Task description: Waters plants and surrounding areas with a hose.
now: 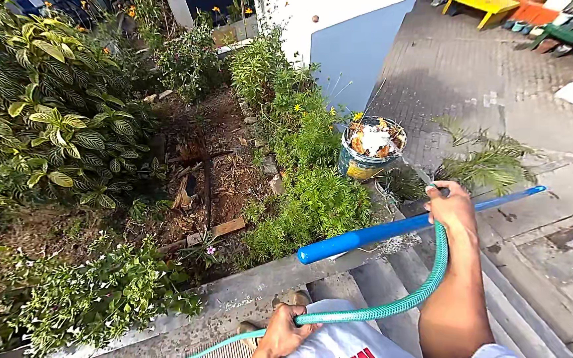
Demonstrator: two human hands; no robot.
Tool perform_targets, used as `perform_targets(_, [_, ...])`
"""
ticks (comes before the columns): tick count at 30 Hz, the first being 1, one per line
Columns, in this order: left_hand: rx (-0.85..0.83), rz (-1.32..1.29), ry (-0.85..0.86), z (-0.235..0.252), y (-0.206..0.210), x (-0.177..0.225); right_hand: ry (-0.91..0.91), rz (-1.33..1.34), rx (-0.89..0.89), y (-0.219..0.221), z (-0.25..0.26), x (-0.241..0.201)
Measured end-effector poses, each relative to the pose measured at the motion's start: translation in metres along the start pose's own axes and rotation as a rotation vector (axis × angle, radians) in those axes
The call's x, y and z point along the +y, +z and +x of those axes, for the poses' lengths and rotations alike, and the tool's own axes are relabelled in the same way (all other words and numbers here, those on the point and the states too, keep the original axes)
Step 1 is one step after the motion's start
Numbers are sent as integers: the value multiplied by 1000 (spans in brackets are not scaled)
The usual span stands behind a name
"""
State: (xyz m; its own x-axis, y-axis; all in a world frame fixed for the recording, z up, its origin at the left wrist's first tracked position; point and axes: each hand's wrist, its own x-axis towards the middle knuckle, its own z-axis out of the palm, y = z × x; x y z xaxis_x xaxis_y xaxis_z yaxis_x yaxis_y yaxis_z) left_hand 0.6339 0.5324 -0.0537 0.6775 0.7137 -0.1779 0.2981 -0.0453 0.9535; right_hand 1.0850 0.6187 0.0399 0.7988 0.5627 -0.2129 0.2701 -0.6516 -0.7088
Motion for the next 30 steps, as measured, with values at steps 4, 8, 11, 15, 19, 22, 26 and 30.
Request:
perform_targets(4, [-3,-11,8,1,-1,-4,1,-6,-10,2,-2,-2])
perform_targets(8, [8,-29,-6,1,-2,-7,24,11,-8,5,-6,-4])
perform_targets(11, [14,-44,0,2,0,-5,5,29,23,1,-13,6])
perform_targets(15, [15,-23,6,0,1,-6,-15,15,-12,2,-10,7])
perform_targets(19, [24,-24,-7,-3,3,-6,-13,14,-9,3,-15,10])
perform_targets(22, [27,-15,-13,-5,3,-7,-15,7,8,1,-17,14])
perform_targets(26, [19,-12,-4,-6,4,-9,-9,15,27,-1,-19,15])
perform_targets(30, [21,-13,0,-5,5,-10,-5,-13,13,-2,-20,16])
